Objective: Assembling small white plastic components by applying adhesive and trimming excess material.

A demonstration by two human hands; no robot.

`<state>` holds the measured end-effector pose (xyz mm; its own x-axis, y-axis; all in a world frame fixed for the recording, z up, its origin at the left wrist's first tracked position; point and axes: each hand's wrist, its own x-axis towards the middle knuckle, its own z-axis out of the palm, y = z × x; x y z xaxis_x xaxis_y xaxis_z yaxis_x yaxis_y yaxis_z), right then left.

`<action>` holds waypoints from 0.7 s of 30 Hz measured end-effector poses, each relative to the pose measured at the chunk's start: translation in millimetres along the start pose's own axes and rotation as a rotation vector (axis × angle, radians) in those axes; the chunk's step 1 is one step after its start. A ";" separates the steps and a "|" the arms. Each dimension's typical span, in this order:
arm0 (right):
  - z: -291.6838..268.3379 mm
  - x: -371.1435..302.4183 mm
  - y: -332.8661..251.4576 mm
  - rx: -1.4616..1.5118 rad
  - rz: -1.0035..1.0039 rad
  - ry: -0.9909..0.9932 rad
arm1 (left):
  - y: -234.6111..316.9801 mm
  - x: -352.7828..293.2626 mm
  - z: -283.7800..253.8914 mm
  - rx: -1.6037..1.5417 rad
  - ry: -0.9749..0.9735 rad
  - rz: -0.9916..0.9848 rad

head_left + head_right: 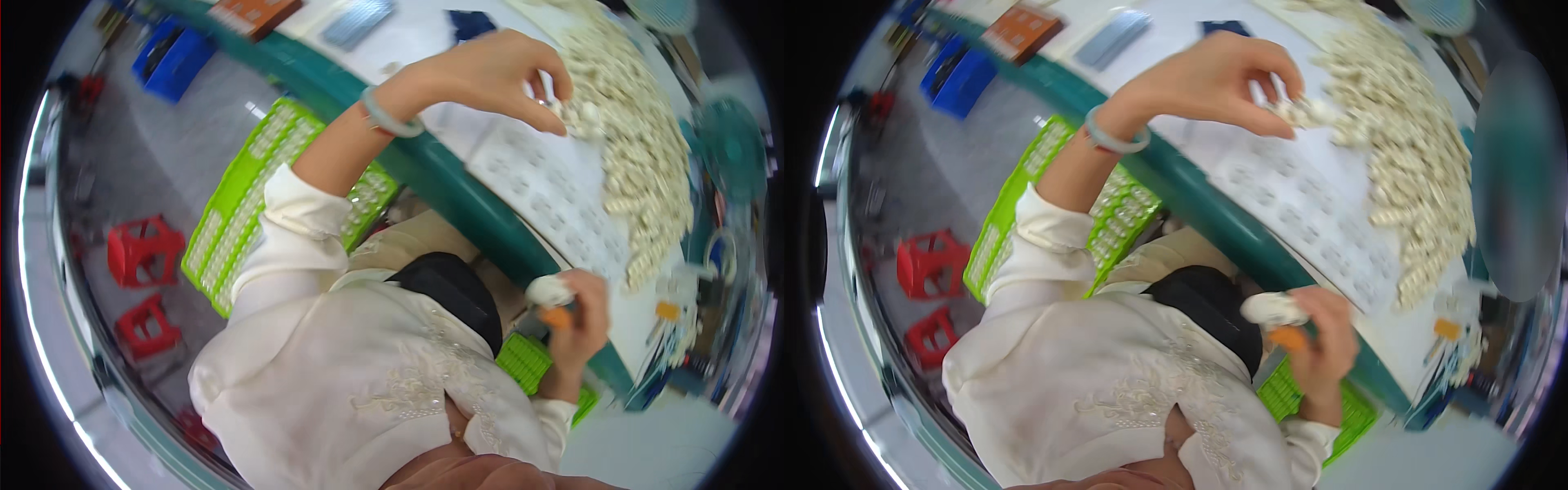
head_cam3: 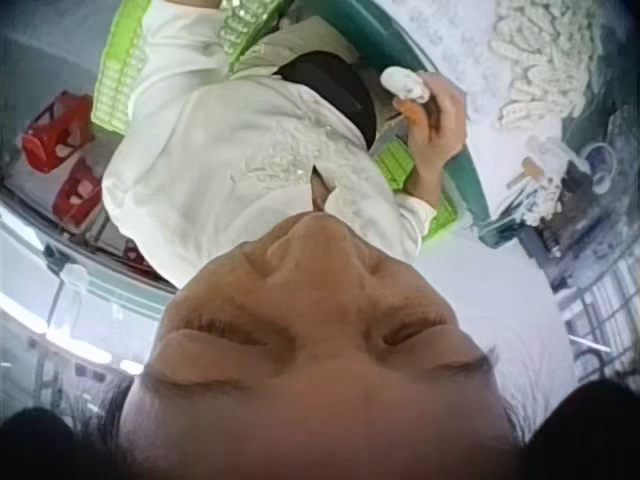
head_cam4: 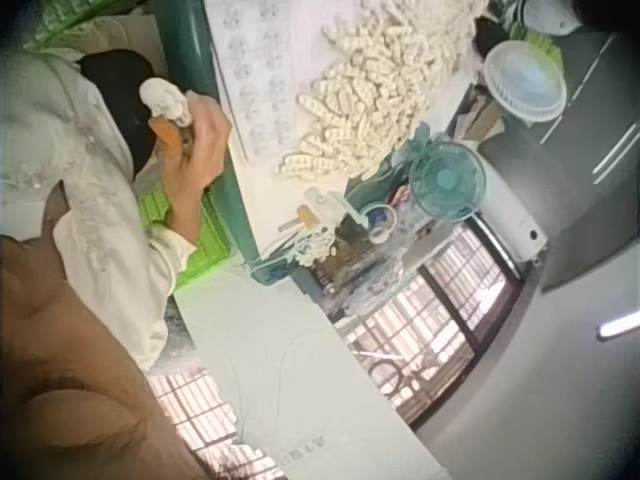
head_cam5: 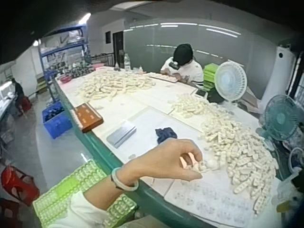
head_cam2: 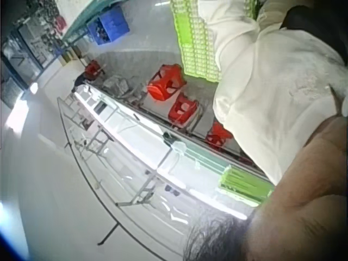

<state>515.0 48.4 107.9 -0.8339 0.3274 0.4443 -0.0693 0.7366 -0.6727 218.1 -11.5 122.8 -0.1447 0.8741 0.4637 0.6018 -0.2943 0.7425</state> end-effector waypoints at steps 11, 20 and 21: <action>379.9 56.7 16.6 0.253 0.048 -0.795 | 30.0 -466.0 -14.0 -0.057 1.165 -1.246; 557.6 101.6 -33.0 -0.173 0.025 -0.869 | 46.0 -548.7 35.4 -0.004 1.494 -1.536; 568.0 99.8 -30.0 -0.182 0.012 -0.854 | 37.8 -543.8 28.5 0.056 1.508 -1.574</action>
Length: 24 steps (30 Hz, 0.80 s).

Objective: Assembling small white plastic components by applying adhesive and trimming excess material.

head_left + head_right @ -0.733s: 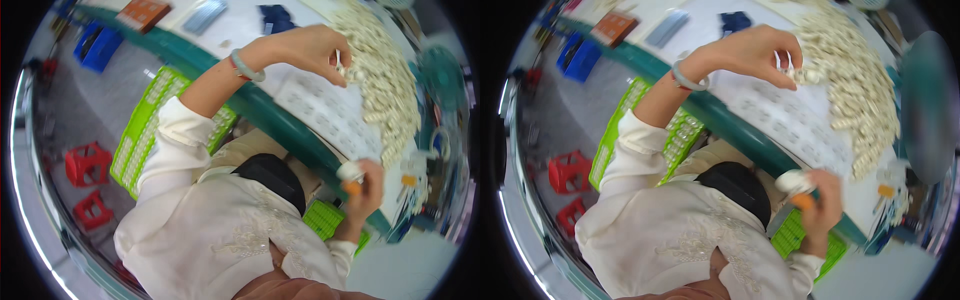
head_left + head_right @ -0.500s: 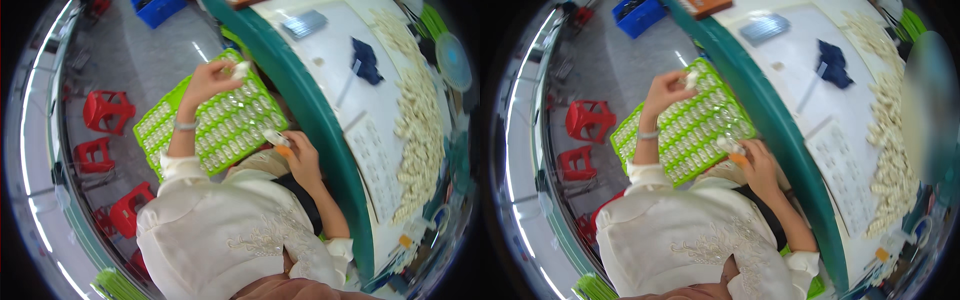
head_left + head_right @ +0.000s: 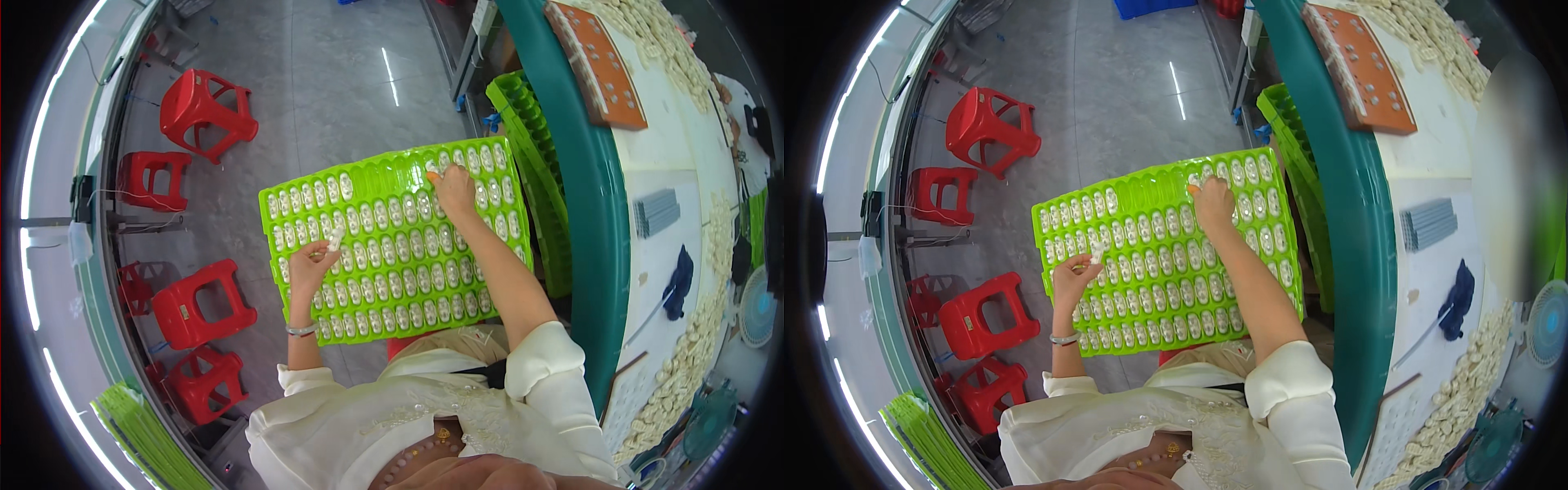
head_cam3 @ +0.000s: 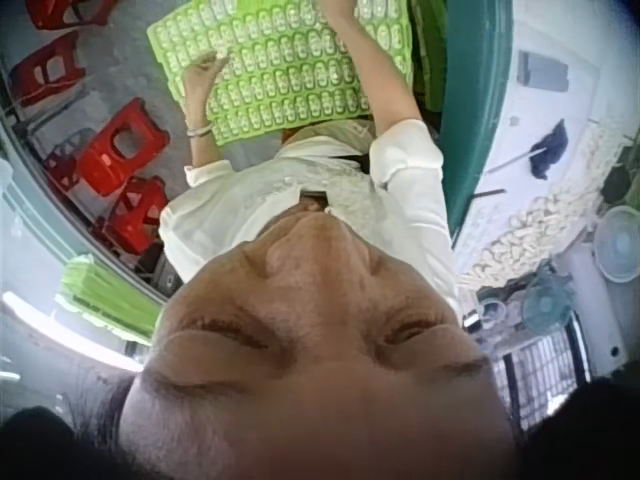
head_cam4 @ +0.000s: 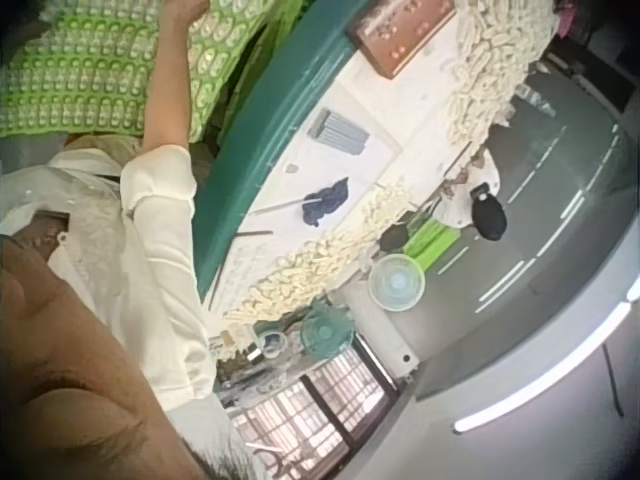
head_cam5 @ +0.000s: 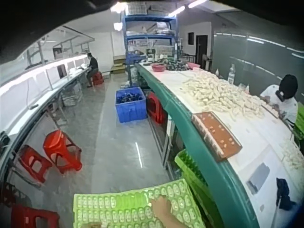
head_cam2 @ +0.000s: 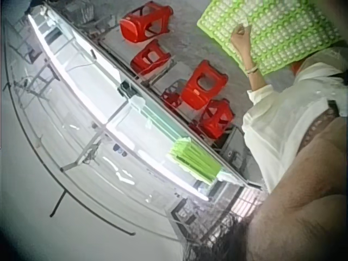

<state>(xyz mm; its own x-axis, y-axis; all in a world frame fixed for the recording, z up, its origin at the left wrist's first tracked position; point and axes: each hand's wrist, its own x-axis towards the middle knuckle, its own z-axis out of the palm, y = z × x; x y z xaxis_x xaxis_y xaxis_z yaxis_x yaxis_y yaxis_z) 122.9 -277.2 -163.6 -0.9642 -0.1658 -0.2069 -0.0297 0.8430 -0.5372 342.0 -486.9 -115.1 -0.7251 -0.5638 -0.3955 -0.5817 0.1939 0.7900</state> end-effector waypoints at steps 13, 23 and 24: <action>-35.8 -82.2 33.7 0.256 0.107 -0.228 | 13.6 113.2 97.2 0.439 0.487 0.281; -65.5 -166.9 113.5 0.493 0.176 -0.323 | 70.2 89.2 181.7 0.265 0.322 0.759; -73.7 -169.9 109.7 0.504 0.186 -0.335 | 72.2 89.2 195.3 0.303 0.324 0.746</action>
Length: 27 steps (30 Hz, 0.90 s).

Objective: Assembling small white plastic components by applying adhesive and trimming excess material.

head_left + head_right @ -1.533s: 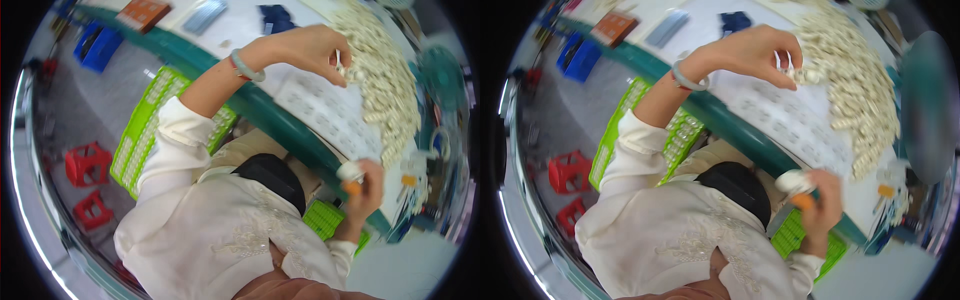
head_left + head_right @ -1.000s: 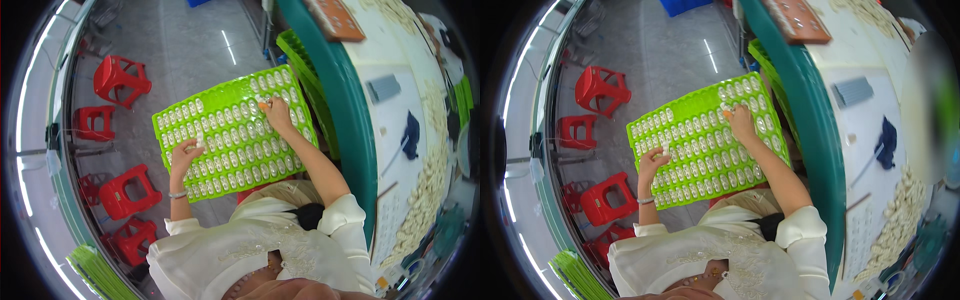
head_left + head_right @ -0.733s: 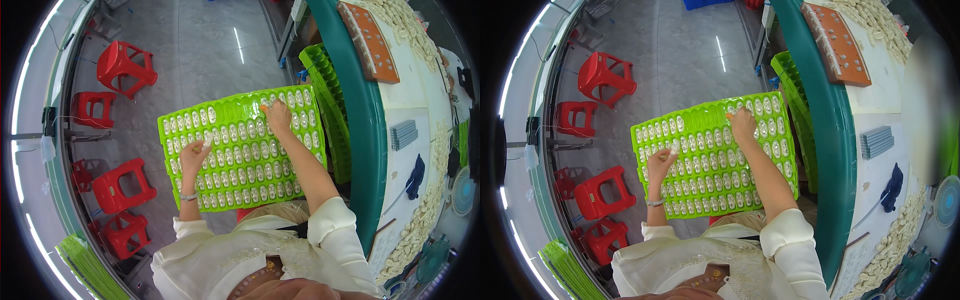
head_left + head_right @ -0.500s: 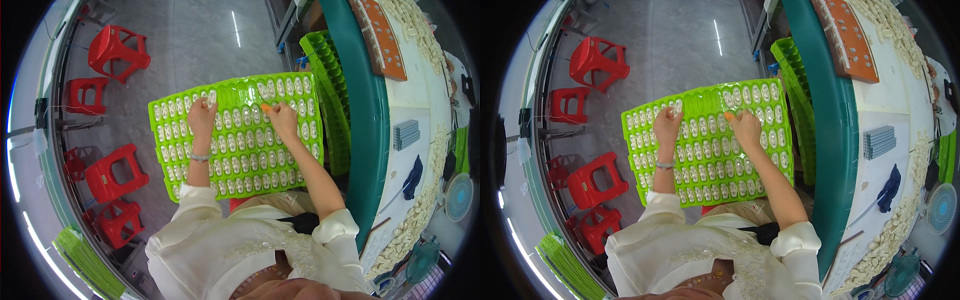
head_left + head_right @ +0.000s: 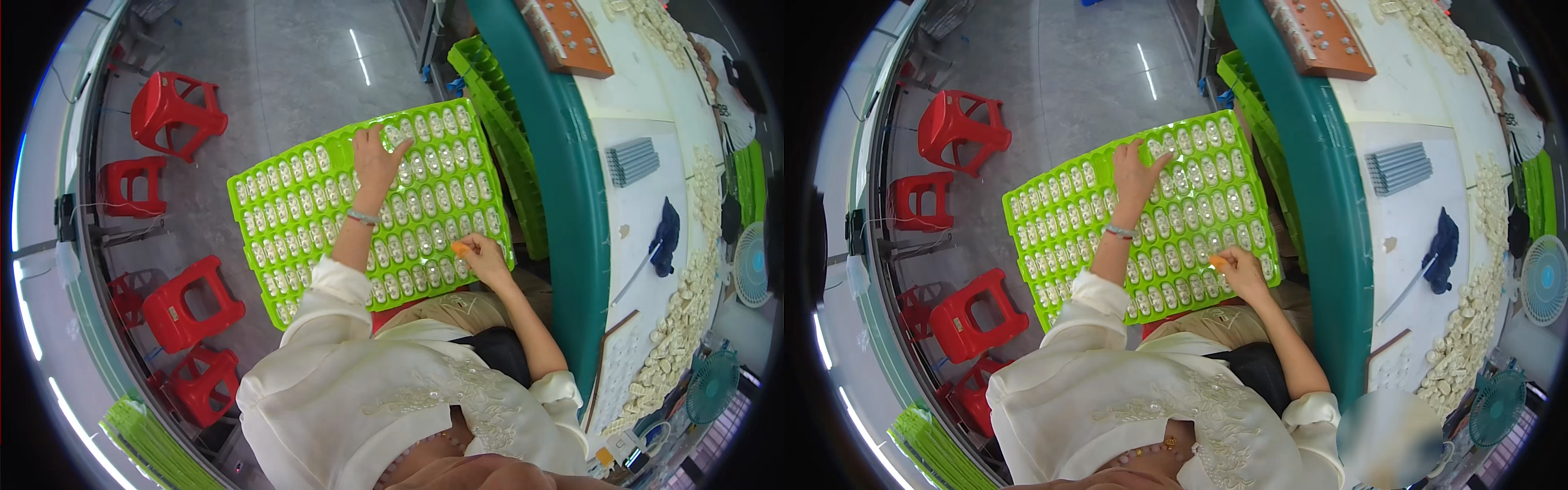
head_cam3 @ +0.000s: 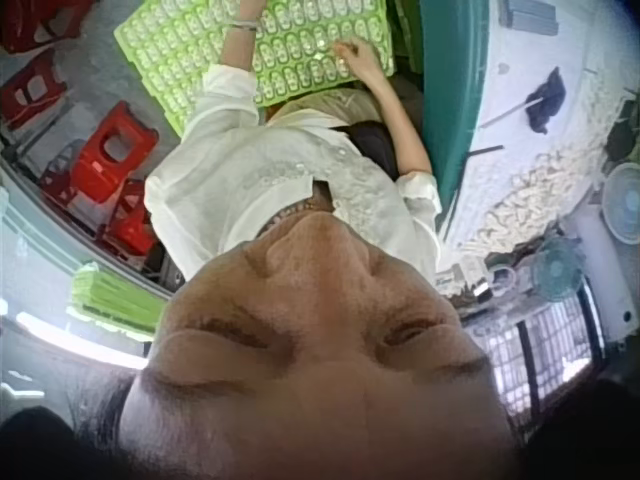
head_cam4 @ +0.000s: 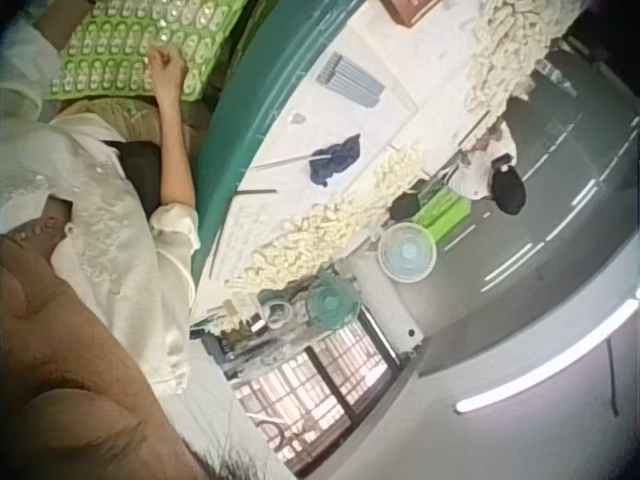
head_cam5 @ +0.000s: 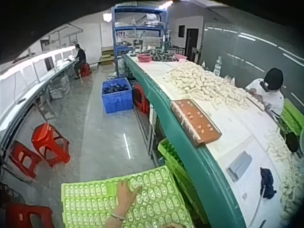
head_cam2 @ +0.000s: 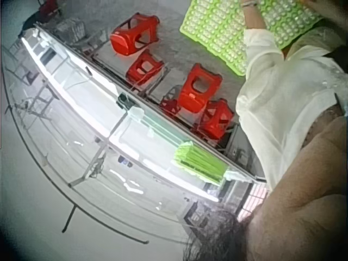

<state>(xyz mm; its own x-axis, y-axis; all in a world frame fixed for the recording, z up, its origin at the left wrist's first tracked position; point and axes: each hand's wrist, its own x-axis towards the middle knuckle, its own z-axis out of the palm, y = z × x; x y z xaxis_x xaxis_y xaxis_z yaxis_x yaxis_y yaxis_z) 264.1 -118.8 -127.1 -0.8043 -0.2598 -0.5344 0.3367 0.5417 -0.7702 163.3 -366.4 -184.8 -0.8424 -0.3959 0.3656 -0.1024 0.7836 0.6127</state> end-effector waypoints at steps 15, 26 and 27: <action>-51.1 -172.6 -29.5 0.107 -0.177 0.253 | 168.9 -13.4 -30.6 -0.621 -0.030 0.177; -129.7 -391.7 16.5 -0.047 0.006 0.911 | 476.1 -84.8 -28.2 -0.821 -0.709 1.508; -144.4 -404.4 26.1 -0.143 0.014 1.031 | 489.6 -103.3 -12.3 -0.805 -0.898 1.570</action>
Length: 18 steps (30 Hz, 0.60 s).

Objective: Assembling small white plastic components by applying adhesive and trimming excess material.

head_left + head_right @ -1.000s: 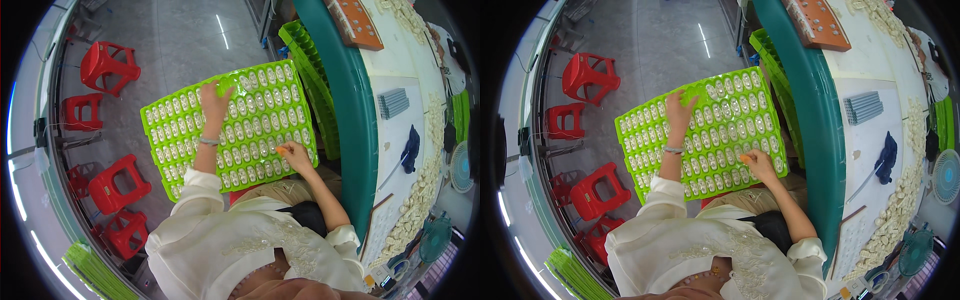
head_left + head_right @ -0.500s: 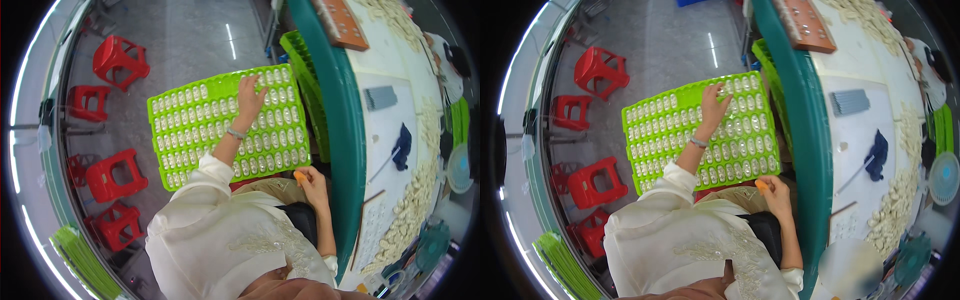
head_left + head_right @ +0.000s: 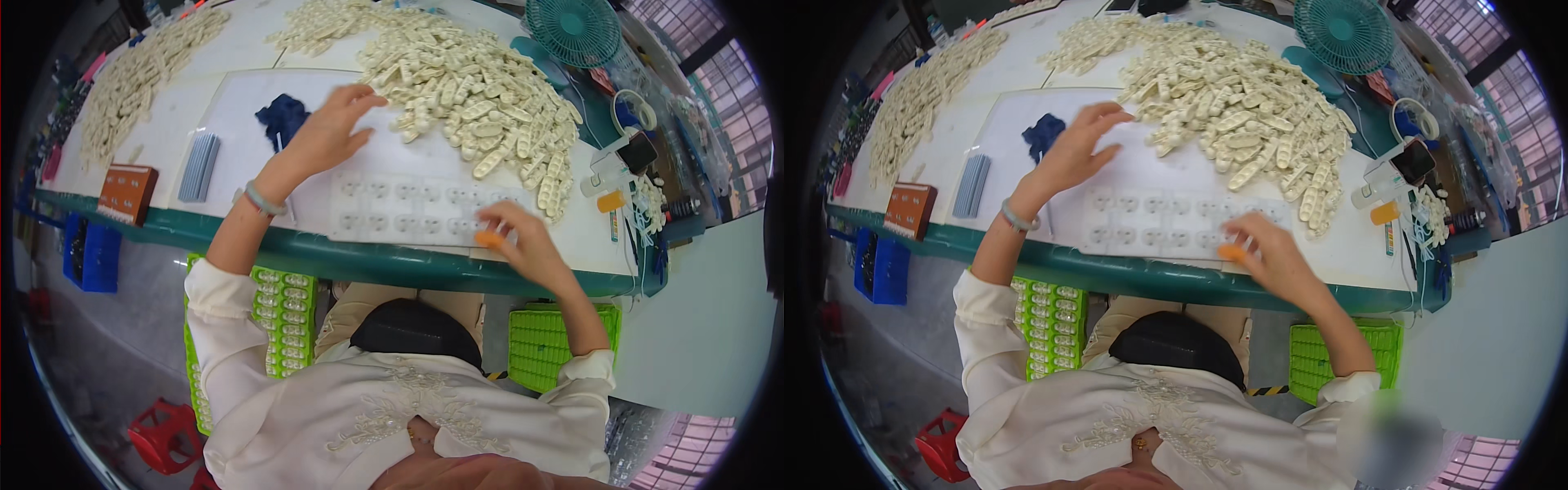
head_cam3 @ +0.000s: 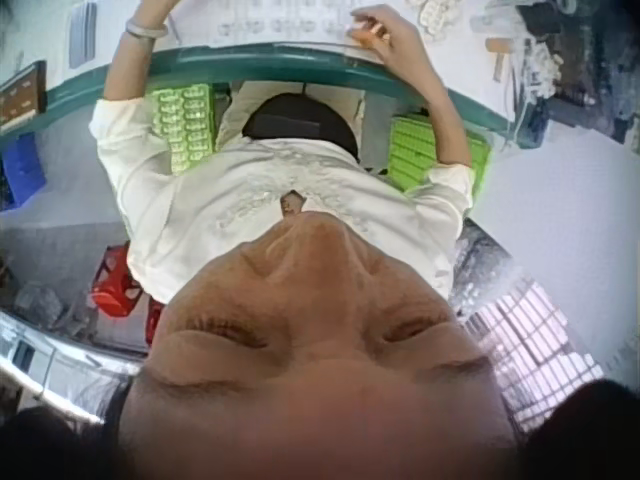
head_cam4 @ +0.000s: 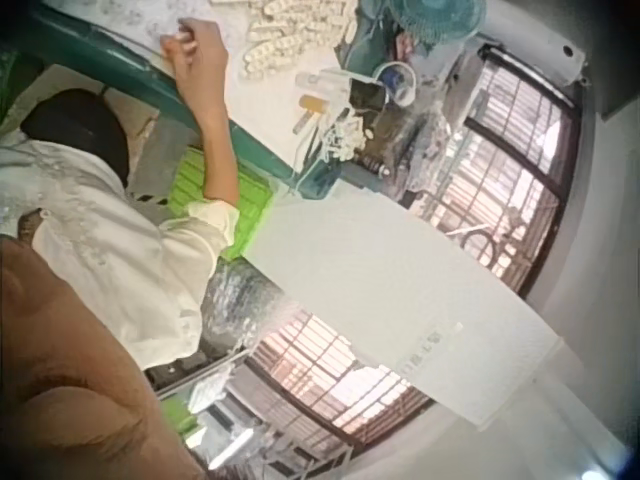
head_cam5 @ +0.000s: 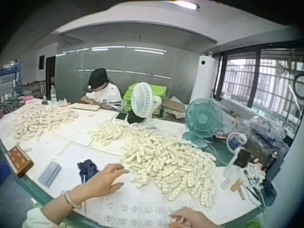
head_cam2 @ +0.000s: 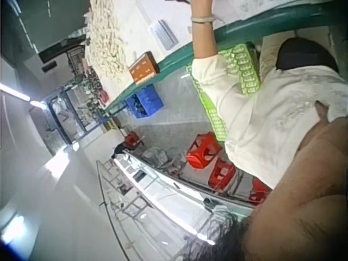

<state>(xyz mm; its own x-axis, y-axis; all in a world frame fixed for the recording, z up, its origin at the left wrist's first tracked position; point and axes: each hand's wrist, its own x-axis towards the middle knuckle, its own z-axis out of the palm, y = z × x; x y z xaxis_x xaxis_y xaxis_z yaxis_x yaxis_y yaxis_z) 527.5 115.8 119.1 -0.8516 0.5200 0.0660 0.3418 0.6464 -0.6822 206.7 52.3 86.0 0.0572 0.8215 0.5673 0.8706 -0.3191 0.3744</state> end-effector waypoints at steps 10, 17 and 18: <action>-10.6 131.2 51.1 -0.470 -0.513 0.088 | 4.5 44.1 82.4 0.173 -0.044 -0.148; 21.1 177.1 64.9 -0.623 -0.687 -0.229 | 3.7 17.6 45.4 -0.224 -0.257 -0.300; 18.9 166.5 62.9 -0.553 -0.688 -0.224 | 8.1 12.6 38.7 -0.315 -0.278 -0.280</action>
<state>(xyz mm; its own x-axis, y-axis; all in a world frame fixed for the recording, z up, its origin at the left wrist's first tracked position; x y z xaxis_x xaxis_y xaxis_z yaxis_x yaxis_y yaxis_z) 399.6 232.5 73.4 -0.9756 -0.1630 0.1470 -0.1778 0.9796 -0.0940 233.4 78.4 67.8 0.0079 0.9770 0.2133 0.6842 -0.1608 0.7114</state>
